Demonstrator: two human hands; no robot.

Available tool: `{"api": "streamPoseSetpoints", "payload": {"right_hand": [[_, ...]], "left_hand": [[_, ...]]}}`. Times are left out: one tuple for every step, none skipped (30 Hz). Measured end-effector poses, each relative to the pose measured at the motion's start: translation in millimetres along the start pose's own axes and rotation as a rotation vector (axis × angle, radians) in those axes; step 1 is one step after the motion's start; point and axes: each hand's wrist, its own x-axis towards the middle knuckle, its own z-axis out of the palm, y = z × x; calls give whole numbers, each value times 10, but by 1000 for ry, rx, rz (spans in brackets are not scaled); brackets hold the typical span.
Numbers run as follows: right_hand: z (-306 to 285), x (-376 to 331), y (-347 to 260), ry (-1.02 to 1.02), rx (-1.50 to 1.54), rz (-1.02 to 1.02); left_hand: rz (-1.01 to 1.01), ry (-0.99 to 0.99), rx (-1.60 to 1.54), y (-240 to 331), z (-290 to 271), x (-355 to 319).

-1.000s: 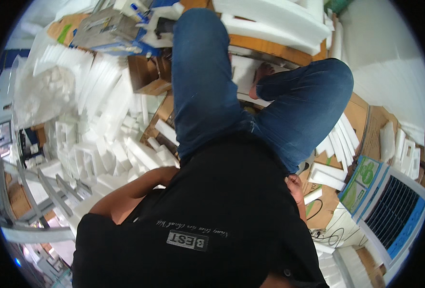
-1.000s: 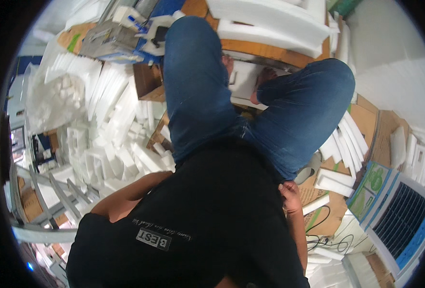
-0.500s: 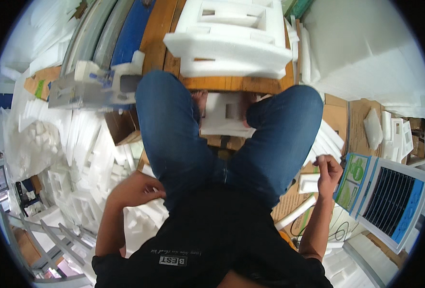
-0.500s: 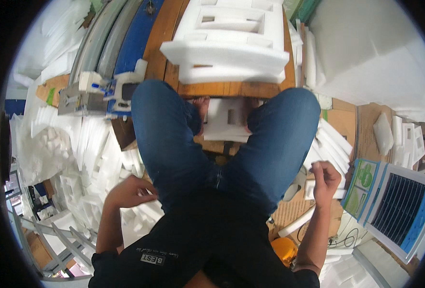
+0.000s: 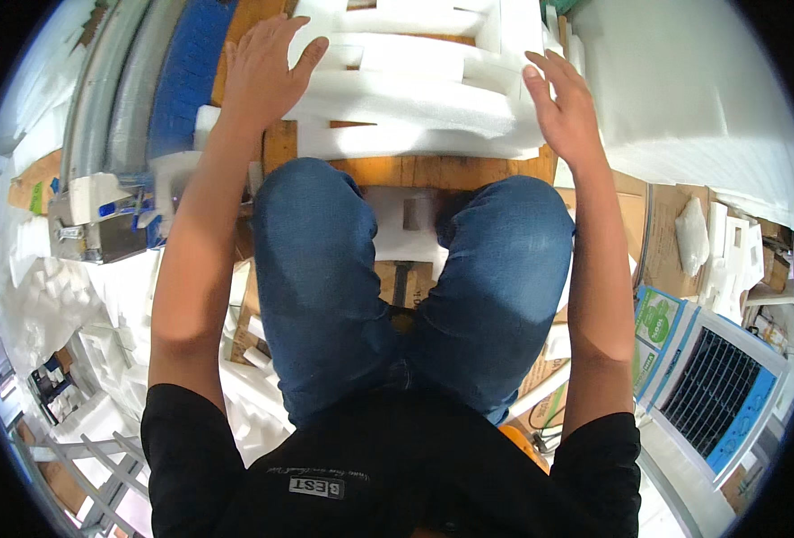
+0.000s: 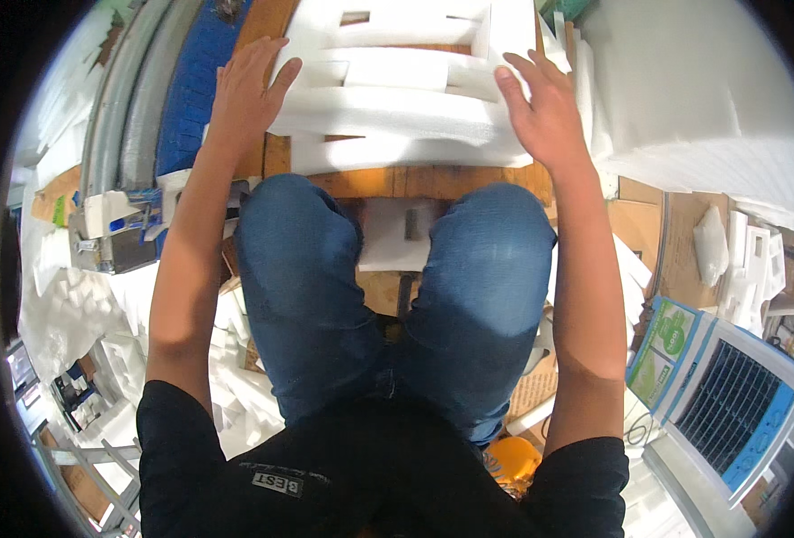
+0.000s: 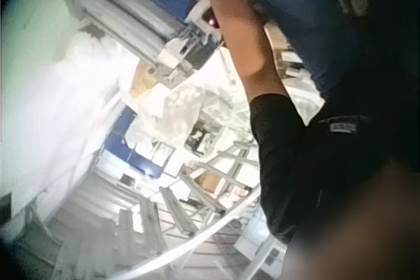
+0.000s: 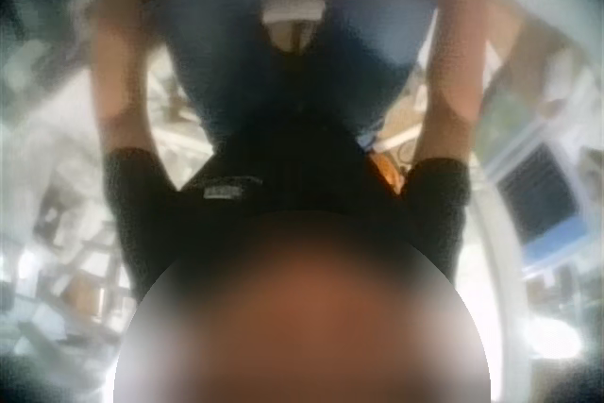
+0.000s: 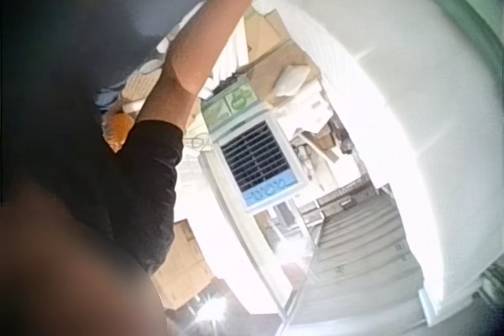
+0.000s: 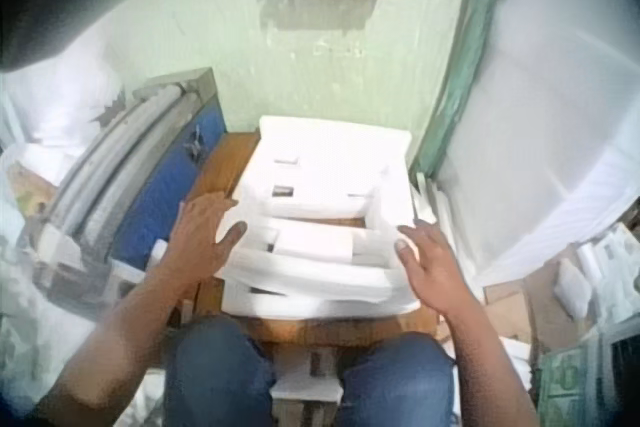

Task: The person assembles white foam pieces into a larger structure on a wooden table. They pick up individual foam components, align them, and press them together to form a multi-part assembly.

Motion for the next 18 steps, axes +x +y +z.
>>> {"api": "streamPoseSetpoints", "payload": {"right_hand": [[125,-39,0,-56,-88,39],[233,-93,-14,-112,-178,78],[301,-155,-12,-168,-269,115],[322,-175,-40,-172,-273,138],[328,-185,-40,-170,-281,139],[335,-195,-28,-169,-290,141],[333,-182,-63,-172,-293,129],[322,-152,-59,-151,-281,99],[318,-146,-62,-138,-287,101],[325,-142,-72,-125,-290,98],[357,-124,-101,-108,-282,82],[343,-175,-96,-121,-278,83],[357,-192,-55,-111,-285,44],[365,-201,1,-102,-289,3],[383,-202,48,-93,-293,-40],[395,-131,77,-85,-301,-48],[392,-119,81,-92,-287,-37],[384,-123,76,-98,-275,-25]], "left_hand": [[-21,-30,15,-11,164,-49],[-40,-59,28,-13,322,-112],[-59,-89,41,-19,468,-191],[-80,-164,12,0,456,-244],[-98,-233,-24,66,352,-225],[-116,-301,-60,95,298,-202],[-92,-290,-34,45,293,-236],[-60,-278,-13,25,346,-225],[-29,-266,8,-15,375,-229],[-217,-260,-105,274,52,-85],[-224,-237,-92,278,-20,-113],[-214,-219,-99,295,-1,-131],[-208,-203,-104,301,18,-163],[-214,-197,-111,303,40,-174],[-222,-190,-117,291,77,-175],[-226,-188,-125,300,87,-189],[-225,-176,-118,315,109,-224],[-224,-163,-112,322,134,-253]]}}
